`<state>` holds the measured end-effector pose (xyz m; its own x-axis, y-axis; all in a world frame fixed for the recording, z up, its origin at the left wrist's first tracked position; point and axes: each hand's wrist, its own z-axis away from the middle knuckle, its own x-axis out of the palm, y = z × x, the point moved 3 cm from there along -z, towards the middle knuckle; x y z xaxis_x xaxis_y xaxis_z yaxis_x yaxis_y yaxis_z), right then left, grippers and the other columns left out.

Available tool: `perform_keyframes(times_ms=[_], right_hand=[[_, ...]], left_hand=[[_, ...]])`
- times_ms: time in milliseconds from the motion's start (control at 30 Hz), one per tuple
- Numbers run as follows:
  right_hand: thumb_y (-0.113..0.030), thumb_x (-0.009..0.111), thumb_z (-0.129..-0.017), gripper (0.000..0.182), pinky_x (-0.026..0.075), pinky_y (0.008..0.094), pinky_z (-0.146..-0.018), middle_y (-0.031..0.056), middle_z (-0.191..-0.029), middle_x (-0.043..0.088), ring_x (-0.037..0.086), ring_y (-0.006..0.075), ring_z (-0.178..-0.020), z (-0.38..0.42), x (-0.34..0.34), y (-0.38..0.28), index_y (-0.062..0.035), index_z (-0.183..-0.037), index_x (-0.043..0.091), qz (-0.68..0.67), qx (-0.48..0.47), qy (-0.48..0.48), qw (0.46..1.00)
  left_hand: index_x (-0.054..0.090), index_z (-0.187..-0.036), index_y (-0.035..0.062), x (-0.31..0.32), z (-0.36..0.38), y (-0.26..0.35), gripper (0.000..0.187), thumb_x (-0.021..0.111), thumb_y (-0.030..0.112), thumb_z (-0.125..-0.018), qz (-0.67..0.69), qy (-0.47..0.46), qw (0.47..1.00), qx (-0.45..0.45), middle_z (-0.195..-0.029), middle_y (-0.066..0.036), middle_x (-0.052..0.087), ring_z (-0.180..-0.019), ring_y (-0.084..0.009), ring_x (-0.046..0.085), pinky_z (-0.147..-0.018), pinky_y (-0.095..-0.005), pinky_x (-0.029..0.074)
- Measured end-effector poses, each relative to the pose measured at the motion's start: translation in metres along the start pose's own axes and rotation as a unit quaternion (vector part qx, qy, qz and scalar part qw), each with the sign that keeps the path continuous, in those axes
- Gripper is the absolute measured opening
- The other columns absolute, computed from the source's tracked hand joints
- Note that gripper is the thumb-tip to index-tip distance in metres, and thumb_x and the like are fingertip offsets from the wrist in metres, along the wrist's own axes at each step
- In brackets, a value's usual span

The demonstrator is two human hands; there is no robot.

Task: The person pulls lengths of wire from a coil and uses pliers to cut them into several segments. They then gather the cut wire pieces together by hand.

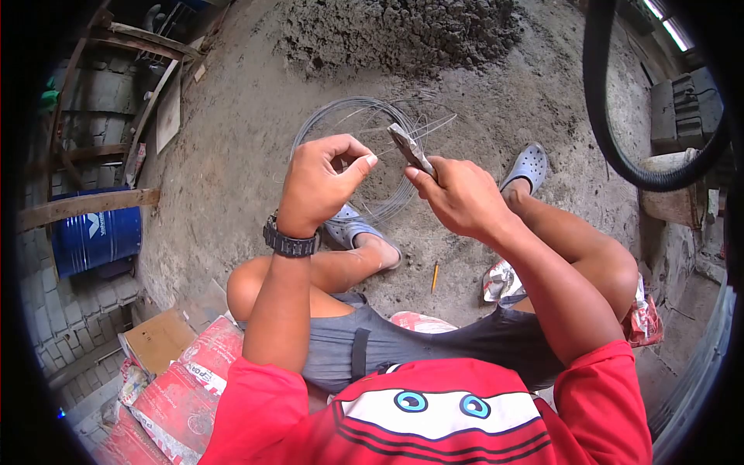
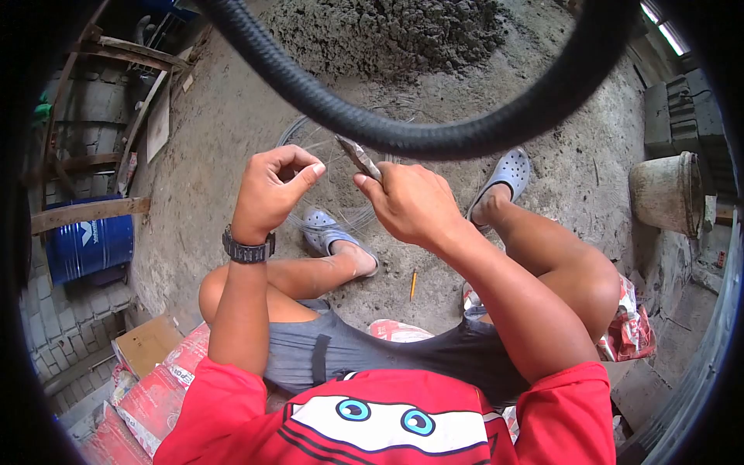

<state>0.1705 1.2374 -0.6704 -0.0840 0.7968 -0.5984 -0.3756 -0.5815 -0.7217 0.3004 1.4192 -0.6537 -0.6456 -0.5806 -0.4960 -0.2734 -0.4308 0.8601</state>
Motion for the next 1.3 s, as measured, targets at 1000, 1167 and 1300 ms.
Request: perform_keyframes(times_ms=[1000,1167,1300], right_hand=[[-0.033,0.072,-0.097,0.033,0.051,0.0492,-0.074,0.0236,-0.078,0.069,0.068,0.0373,-0.073,-0.013,0.016,0.012,0.0002,-0.097,0.071,-0.160,0.043,0.021,0.986],[-0.032,0.066,-0.102,0.035,0.051,0.0553,-0.078,0.0234,-0.090,0.071,0.066,0.0499,-0.091,-0.011,-0.006,0.014,0.0000,-0.092,0.059,0.112,-0.086,0.256,0.956],[-0.043,0.064,-0.105,0.043,0.051,0.0432,-0.077,0.0105,-0.090,0.071,0.068,0.0251,-0.090,-0.032,0.010,0.053,-0.0011,-0.100,0.068,-0.218,0.045,0.084,0.971]], left_hand=[[0.076,-0.098,0.0004,-0.014,-0.004,-0.013,0.014,0.079,0.014,-0.097,0.122,0.020,0.992,-0.012,-0.087,0.003,0.071,-0.080,-0.0036,0.061,-0.073,-0.0215,0.048],[0.076,-0.098,-0.0002,-0.020,-0.001,-0.008,0.014,0.079,0.014,-0.098,0.046,0.040,0.998,-0.024,-0.087,0.003,0.071,-0.080,-0.0037,0.061,-0.074,-0.0221,0.048],[0.076,-0.099,-0.0005,-0.021,-0.004,-0.008,0.014,0.078,0.013,-0.099,0.075,0.076,0.994,-0.002,-0.088,0.003,0.071,-0.082,-0.0043,0.062,-0.076,-0.0224,0.049]])
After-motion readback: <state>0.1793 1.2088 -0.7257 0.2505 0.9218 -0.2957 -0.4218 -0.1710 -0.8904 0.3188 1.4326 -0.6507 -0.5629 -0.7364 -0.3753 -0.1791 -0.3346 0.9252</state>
